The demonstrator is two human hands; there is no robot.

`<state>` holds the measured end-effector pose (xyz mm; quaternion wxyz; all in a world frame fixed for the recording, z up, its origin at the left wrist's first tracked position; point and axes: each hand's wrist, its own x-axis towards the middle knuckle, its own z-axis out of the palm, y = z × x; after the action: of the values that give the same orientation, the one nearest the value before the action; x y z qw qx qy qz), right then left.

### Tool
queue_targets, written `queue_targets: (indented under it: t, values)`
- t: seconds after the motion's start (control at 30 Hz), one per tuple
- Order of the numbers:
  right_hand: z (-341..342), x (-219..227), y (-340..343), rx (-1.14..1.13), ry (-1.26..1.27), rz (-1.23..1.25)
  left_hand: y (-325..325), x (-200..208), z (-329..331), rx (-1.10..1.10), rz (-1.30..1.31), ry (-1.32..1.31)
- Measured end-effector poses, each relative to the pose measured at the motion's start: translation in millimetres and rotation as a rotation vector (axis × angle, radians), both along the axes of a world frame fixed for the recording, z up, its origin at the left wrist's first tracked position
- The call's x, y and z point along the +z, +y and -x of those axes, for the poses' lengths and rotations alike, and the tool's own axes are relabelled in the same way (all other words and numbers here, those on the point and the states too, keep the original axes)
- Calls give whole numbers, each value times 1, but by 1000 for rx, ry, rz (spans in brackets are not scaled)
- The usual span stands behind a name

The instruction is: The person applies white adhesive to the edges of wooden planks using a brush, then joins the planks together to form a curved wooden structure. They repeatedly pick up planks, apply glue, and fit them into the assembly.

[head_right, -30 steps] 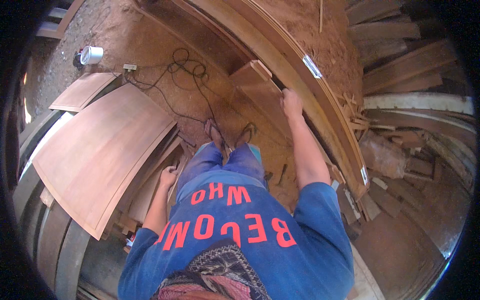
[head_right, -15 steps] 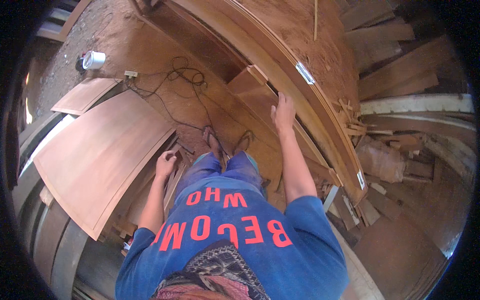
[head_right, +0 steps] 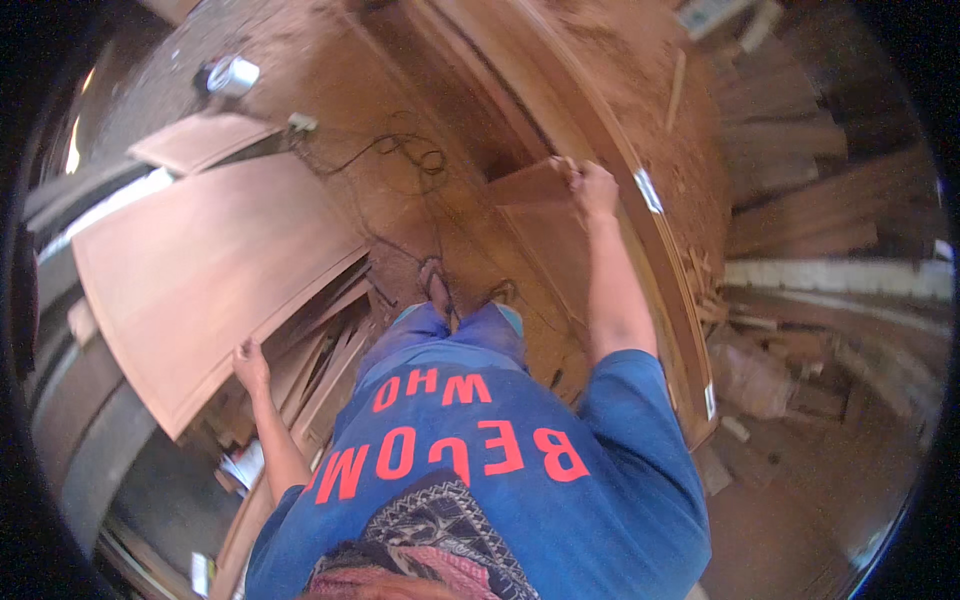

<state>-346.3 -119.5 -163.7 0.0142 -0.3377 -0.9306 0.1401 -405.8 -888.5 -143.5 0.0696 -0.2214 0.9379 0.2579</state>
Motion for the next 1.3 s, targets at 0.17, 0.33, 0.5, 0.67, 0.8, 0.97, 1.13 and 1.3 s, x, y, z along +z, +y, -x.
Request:
queue_targets:
  t: [0.17,0.33,0.5,0.67,0.8,0.97,1.13,1.3]
  values:
    - [11,34,-22,-66,-101,90,-10,127,14,165,277,556]
    - [16,39,-78,-78,150,-171,-66,187,13,389,777,731]
    - [-1,0,-73,161,165,118,-147,179,22,660,283,484]
    - [-16,-33,-74,238,-73,462,-174,174,10,630,268,372]
    - [-10,-65,-75,331,-306,519,-142,187,17,585,301,353]
    - [92,-59,-116,710,-376,577,-52,215,28,469,123,512]
    - [255,36,-210,1134,-283,499,90,281,103,384,60,494]
    - [337,192,-332,1458,92,646,165,329,206,179,71,498]
